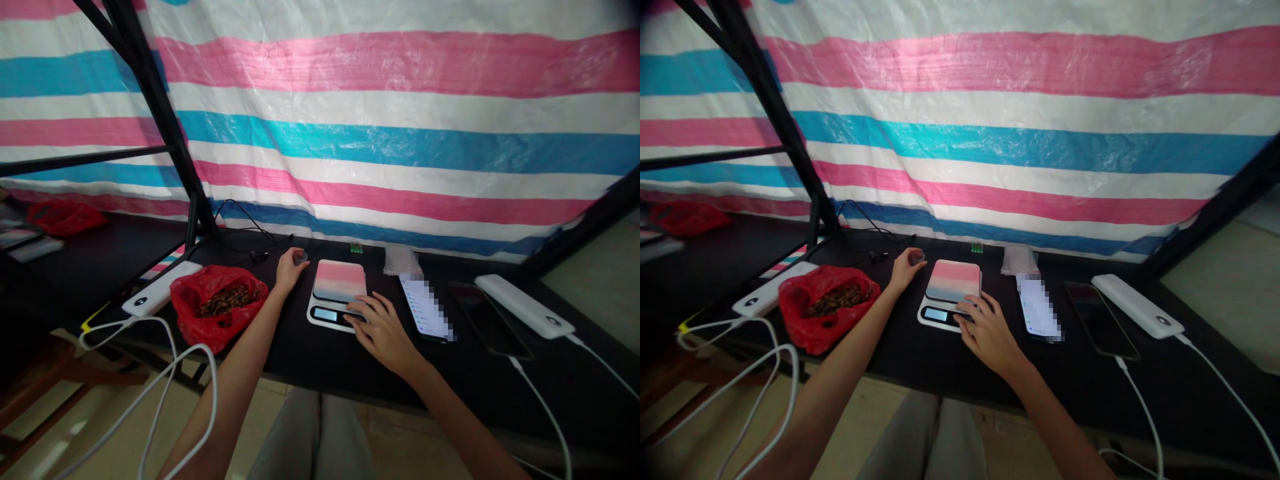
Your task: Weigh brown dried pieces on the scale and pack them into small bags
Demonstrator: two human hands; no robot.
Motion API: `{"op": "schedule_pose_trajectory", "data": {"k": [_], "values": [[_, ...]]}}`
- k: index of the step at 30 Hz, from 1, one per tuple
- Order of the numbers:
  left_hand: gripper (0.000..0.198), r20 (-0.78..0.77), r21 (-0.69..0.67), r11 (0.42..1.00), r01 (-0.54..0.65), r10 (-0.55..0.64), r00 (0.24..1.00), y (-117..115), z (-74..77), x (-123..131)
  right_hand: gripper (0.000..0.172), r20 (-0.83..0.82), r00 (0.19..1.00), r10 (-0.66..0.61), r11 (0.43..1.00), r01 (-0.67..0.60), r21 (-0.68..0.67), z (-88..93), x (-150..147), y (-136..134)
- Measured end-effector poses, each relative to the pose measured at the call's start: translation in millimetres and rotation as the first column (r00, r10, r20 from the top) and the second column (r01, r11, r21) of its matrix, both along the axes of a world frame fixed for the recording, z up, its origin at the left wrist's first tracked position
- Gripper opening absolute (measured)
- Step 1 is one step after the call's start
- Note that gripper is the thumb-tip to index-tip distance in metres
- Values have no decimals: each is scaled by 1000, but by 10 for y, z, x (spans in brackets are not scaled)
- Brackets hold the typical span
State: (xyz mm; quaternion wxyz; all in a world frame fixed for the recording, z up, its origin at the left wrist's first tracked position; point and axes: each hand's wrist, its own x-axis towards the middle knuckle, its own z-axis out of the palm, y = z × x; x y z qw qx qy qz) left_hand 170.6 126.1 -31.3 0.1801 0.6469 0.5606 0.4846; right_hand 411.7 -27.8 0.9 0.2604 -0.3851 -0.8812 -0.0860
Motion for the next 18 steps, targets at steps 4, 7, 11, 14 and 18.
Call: {"op": "schedule_pose_trajectory", "data": {"k": [4, 7, 11, 14, 18], "values": [[35, -12, -26, 1000, -9, 9, 1000, 0, -6, -13, 24, -59, 998, -38, 999, 39, 31, 19, 62, -18], [37, -5, -31, 999, -24, 24, 1000, 1, 0, -11, 23, -152, 982, -116, 990, 127, 63, 17, 127, -37], [41, 11, -34, 999, -27, 27, 1000, 5, 5, -1, 24, -180, 973, -144, 986, 157, 59, -4, 160, -51], [43, 28, -35, 999, -22, 23, 999, 7, 7, 9, 23, -167, 978, -125, 989, 136, 53, -4, 146, -51], [42, 28, -47, 999, -14, 15, 999, -2, 15, 22, 23, -161, 978, -133, 988, 143, 55, 7, 129, -46]]}}
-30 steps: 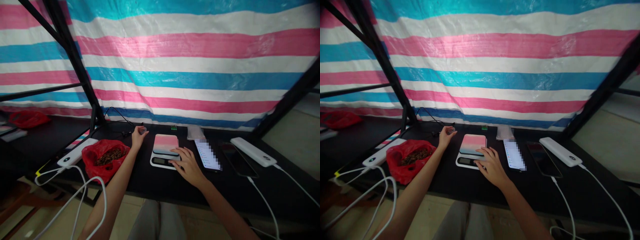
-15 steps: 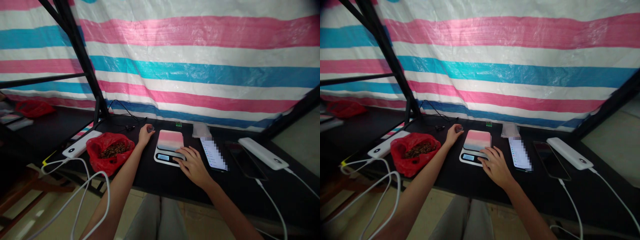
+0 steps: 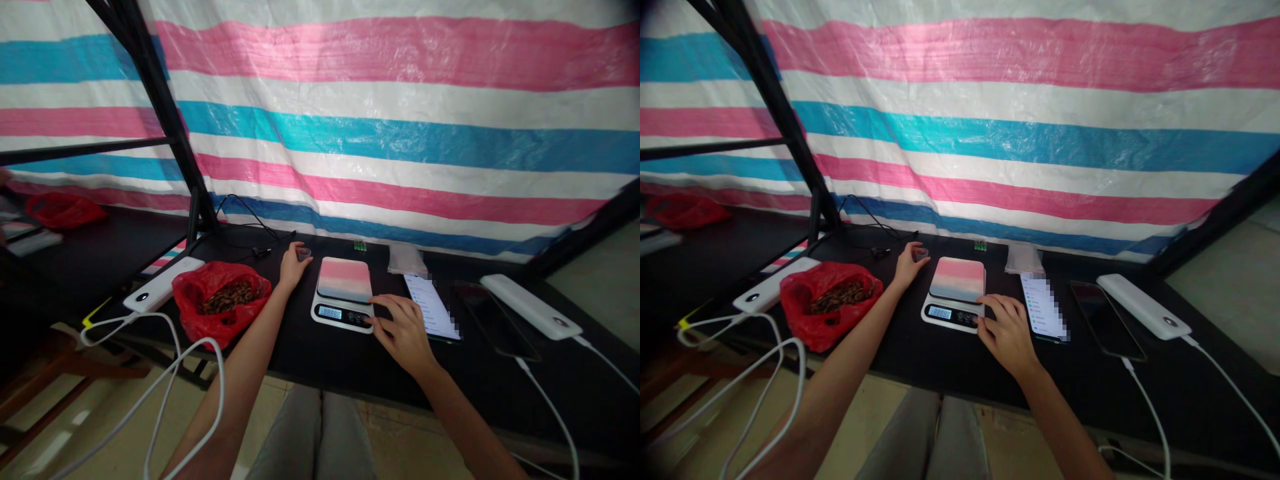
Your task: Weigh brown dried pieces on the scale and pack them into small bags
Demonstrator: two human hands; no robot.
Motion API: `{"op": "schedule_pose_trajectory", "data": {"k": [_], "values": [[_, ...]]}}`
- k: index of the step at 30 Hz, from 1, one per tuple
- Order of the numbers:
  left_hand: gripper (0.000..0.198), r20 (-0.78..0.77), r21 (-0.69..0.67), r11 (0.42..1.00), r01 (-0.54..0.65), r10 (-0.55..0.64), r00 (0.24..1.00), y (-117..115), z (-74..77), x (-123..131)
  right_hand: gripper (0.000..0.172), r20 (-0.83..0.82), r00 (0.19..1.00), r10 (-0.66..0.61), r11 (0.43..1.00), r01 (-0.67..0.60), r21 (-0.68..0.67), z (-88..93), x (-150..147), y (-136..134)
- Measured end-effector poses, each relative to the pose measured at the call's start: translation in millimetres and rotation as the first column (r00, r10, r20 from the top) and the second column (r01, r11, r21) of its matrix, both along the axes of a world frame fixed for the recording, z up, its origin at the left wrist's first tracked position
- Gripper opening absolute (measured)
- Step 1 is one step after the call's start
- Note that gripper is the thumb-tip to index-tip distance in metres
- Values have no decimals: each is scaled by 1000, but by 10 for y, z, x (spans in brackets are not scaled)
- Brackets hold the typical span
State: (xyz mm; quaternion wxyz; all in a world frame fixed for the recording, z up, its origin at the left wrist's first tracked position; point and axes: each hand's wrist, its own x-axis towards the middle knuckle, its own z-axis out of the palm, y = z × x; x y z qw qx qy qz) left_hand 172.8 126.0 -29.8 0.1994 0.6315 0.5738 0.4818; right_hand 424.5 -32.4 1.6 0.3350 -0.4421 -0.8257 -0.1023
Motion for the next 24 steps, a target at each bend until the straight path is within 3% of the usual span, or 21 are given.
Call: {"op": "schedule_pose_trajectory", "data": {"k": [5, 15, 24], "values": [[42, -15, -1, 1000, 3, -3, 1000, -6, 12, 12, 23, 11, 1000, -4, 1000, 4, -6, -2, 3, -2], [43, -30, 12, 1000, 21, -20, 999, -15, -2, 22, 26, 41, 999, 20, 990, -14, -142, 10, -56, 75], [42, -17, 2, 1000, 18, -18, 1000, -23, 11, 17, 25, 36, 999, 12, 996, -9, -91, -14, -32, 52]]}}
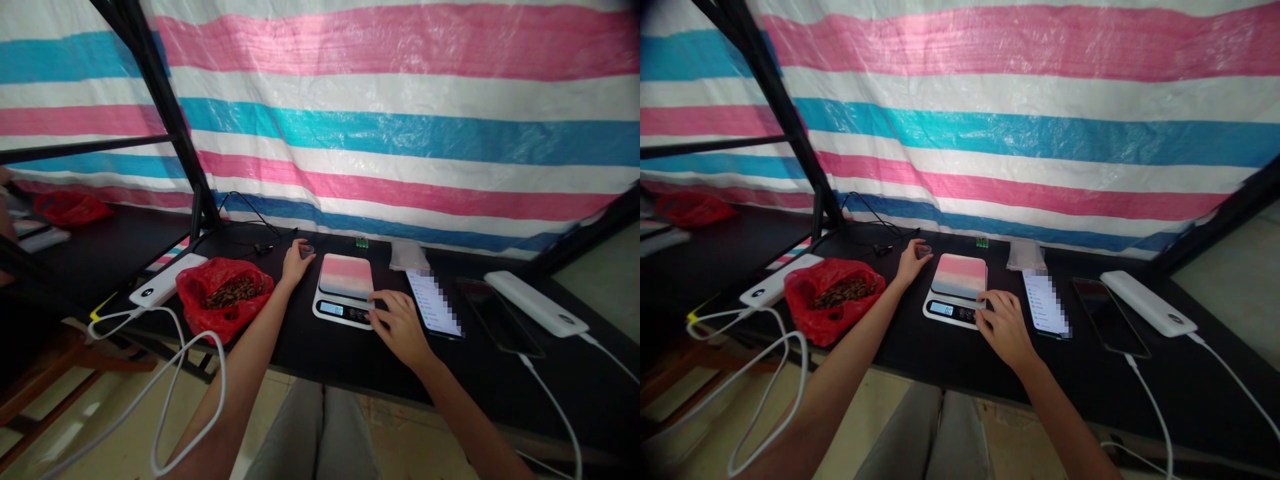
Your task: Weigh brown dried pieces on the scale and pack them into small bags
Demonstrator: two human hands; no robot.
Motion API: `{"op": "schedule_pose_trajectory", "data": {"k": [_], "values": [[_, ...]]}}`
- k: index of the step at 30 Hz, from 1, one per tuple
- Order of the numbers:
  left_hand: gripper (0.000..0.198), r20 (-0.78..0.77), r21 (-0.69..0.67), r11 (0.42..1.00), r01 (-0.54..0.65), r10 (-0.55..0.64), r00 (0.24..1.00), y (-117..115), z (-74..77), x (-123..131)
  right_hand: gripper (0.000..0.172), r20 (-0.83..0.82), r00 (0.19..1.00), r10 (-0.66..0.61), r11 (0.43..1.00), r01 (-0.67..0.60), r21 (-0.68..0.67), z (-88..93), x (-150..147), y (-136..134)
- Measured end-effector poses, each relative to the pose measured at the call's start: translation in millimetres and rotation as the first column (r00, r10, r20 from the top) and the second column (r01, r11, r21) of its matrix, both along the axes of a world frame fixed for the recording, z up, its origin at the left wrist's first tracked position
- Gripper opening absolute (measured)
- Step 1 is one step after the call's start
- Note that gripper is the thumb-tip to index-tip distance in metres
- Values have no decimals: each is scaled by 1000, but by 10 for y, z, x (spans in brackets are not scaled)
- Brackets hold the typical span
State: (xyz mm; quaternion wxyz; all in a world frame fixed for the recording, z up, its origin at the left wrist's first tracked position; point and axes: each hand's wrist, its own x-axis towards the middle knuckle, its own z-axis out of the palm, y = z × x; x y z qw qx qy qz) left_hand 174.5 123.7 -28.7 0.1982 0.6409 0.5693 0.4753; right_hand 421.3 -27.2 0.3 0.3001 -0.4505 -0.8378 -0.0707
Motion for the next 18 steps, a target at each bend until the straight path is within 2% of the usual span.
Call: {"op": "schedule_pose_trajectory", "data": {"k": [4, 7, 12, 15, 18], "values": [[42, 12, 10, 1000, -7, 7, 1000, -3, 21, 10, 22, 9, 1000, -1, 995, 0, 98, -18, 14, -20], [44, 58, 61, 998, 24, -27, 998, -38, 92, 61, 21, 9, 1000, -8, 990, 7, 140, -19, 5, -20], [49, 108, 196, 973, 120, -143, 984, -174, 273, 200, 22, 13, 1000, 3, 990, -5, 141, -8, -8, -16], [49, 83, 224, 965, 134, -156, 984, -266, 364, 264, 22, 6, 1000, 8, 991, -9, 137, 2, -13, -16], [50, 62, 229, 953, 198, -218, 974, -369, 435, 331, 22, -4, 1000, 11, 990, -11, 137, 10, -19, -16]]}}
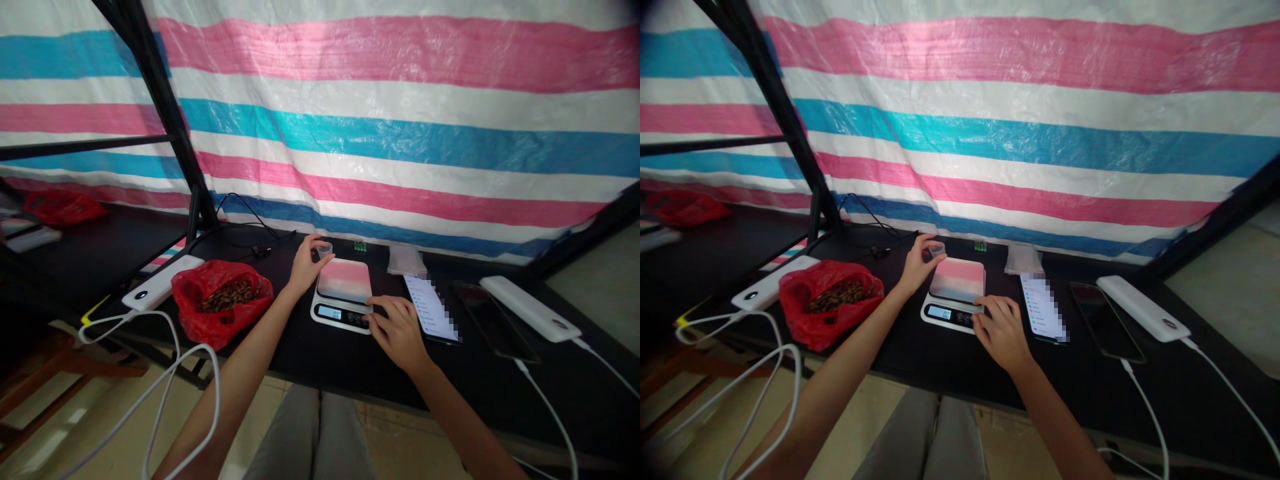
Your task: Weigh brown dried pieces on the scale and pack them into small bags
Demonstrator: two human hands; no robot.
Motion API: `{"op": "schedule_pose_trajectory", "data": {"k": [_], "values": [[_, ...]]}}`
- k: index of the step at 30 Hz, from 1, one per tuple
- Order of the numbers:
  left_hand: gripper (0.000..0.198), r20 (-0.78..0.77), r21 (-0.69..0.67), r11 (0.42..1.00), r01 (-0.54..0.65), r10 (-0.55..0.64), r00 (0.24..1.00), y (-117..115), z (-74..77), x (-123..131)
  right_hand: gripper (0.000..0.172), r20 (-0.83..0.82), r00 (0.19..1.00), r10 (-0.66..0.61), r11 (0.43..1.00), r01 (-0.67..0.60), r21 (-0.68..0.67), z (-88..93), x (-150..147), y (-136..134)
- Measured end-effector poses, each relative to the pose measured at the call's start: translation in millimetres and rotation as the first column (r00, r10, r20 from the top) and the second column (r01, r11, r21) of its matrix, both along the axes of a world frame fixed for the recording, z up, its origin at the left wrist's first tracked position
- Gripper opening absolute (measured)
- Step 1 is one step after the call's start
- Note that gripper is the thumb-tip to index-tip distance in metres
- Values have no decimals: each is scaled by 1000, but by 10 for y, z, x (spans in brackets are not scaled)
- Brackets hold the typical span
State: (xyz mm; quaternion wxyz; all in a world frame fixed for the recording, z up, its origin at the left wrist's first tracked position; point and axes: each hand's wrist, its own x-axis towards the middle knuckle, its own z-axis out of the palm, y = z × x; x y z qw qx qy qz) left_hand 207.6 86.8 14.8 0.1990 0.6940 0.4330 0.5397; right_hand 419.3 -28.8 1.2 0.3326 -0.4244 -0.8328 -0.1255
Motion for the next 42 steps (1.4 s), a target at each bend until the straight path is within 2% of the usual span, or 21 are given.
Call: {"op": "schedule_pose_trajectory", "data": {"k": [6, 10, 15, 20, 23, 25, 29, 32, 34, 36, 39, 42], "values": [[44, -148, 32, 984, 177, -170, 974, -226, 72, 170, 23, -4, 1000, 2, 1000, -2, 13, -10, -3, 8], [38, -201, 19, 981, 192, -184, 962, -255, 92, 196, 22, 11, 1000, -17, 1000, 16, 15, -10, 0, 5], [40, -141, 36, 978, 206, -199, 970, -303, 140, 211, 20, 0, 999, -48, 999, 48, 11, -9, 17, 22], [53, -90, 90, 917, 389, -381, 920, -733, 178, 402, 50, -105, 991, -78, 996, 82, 33, -182, 124, 139], [57, -153, 71, 891, 449, -435, 887, -987, 141, 523, 37, -96, 995, -3, 997, 10, 71, -311, 201, 218], [59, -190, 53, 905, 421, -405, 894, -1069, 101, 546, 32, -109, 994, 20, 996, -10, 92, -354, 223, 248], [60, -190, 34, 948, 317, -305, 933, -1061, 34, 479, 38, -124, 992, 39, 999, -34, 42, -322, 180, 233], [61, -210, 10, 943, 334, -325, 922, -1032, 9, 430, 32, -133, 991, 32, 999, -35, -21, -244, 134, 187], [64, -243, 14, 937, 348, -334, 910, -1033, -1, 415, 29, -173, 984, -37, 999, 34, -21, -193, 131, 168], [69, -260, 47, 950, 309, -287, 922, -1041, -14, 401, 33, -239, 955, -175, 984, 179, -4, -148, 155, 169], [52, -235, 110, 982, 152, -123, 964, -1038, -44, 359, 42, -302, 888, -347, 928, 372, 29, -97, 213, 185], [34, -186, 143, 990, -5, 32, 982, -1018, -80, 309, 38, -219, 875, -432, 889, 454, 60, -79, 246, 178]]}}
